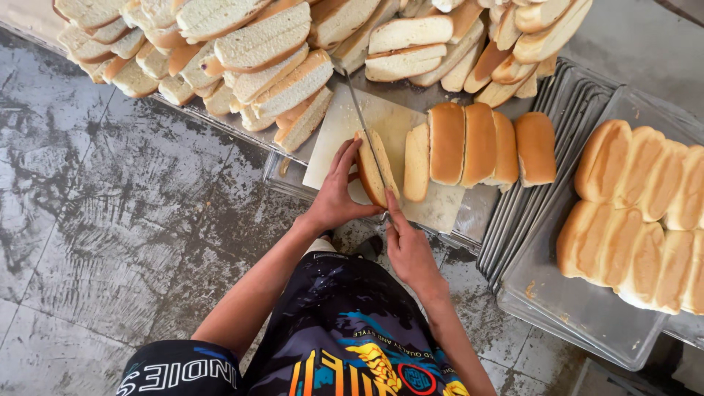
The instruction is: The person slices multiple loaves of bread in half lengthwise using a long serrated knife on a cutting board. The person handles the bread loaves one by one, cuts them, and places the halves onto a large metal tray.
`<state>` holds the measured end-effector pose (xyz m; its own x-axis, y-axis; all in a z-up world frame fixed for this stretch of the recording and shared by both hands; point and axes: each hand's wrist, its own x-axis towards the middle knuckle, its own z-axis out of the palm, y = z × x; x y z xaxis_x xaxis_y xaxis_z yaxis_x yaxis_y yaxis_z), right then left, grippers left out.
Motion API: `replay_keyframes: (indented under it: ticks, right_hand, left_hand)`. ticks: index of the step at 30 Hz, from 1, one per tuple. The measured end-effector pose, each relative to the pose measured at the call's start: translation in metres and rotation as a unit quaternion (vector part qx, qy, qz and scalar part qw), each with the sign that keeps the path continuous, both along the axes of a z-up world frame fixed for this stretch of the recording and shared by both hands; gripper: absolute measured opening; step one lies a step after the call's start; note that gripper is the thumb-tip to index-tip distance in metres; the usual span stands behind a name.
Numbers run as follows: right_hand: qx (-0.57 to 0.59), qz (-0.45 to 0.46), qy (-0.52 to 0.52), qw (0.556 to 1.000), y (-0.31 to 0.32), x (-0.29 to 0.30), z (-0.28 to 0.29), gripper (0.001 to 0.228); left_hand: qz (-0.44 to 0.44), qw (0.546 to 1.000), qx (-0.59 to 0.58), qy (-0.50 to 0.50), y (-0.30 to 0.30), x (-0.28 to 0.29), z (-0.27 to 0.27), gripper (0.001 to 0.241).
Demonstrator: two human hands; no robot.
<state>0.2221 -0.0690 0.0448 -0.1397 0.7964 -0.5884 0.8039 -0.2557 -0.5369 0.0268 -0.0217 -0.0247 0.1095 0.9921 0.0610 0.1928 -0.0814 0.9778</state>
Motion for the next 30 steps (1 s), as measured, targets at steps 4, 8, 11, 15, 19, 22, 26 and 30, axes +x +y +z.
replay_keyframes:
  ticks: [4, 8, 11, 15, 19, 22, 26, 30]
  right_hand:
    - [0.127, 0.032, 0.087, 0.988, -0.034, 0.018, 0.008, 0.066]
    - [-0.09, -0.016, -0.075, 0.993, -0.066, 0.045, 0.008, 0.066]
    - [0.09, 0.02, 0.03, 0.995, -0.051, 0.036, -0.012, 0.066]
    - [0.069, 0.03, 0.016, 0.997, -0.03, 0.026, -0.03, 0.065]
    - [0.08, 0.039, 0.043, 0.995, -0.067, 0.06, -0.039, 0.07]
    - [-0.025, 0.027, -0.033, 0.999, -0.106, 0.102, -0.059, 0.074]
    - [0.107, 0.04, 0.114, 0.987, -0.163, 0.164, -0.081, 0.07]
    - [0.196, -0.02, 0.085, 0.977, -0.201, 0.206, -0.087, 0.059]
  left_hand:
    - [-0.002, 1.0, 0.005, 0.013, 0.004, -0.003, 0.001, 0.131]
    - [-0.003, 1.0, -0.004, 0.024, 0.001, -0.001, -0.005, 0.131]
    - [-0.001, 0.999, 0.033, 0.026, 0.002, -0.001, -0.007, 0.133]
    - [-0.009, 0.997, 0.0, 0.075, 0.01, -0.004, 0.001, 0.136]
    - [-0.052, 0.962, 0.119, 0.239, 0.024, -0.007, 0.01, 0.13]
    - [-0.104, 0.923, 0.155, 0.337, 0.028, -0.005, 0.009, 0.116]
    - [-0.16, 0.893, 0.096, 0.409, 0.037, -0.006, 0.013, 0.111]
    - [-0.249, 0.823, 0.115, 0.498, 0.065, -0.01, 0.016, 0.11]
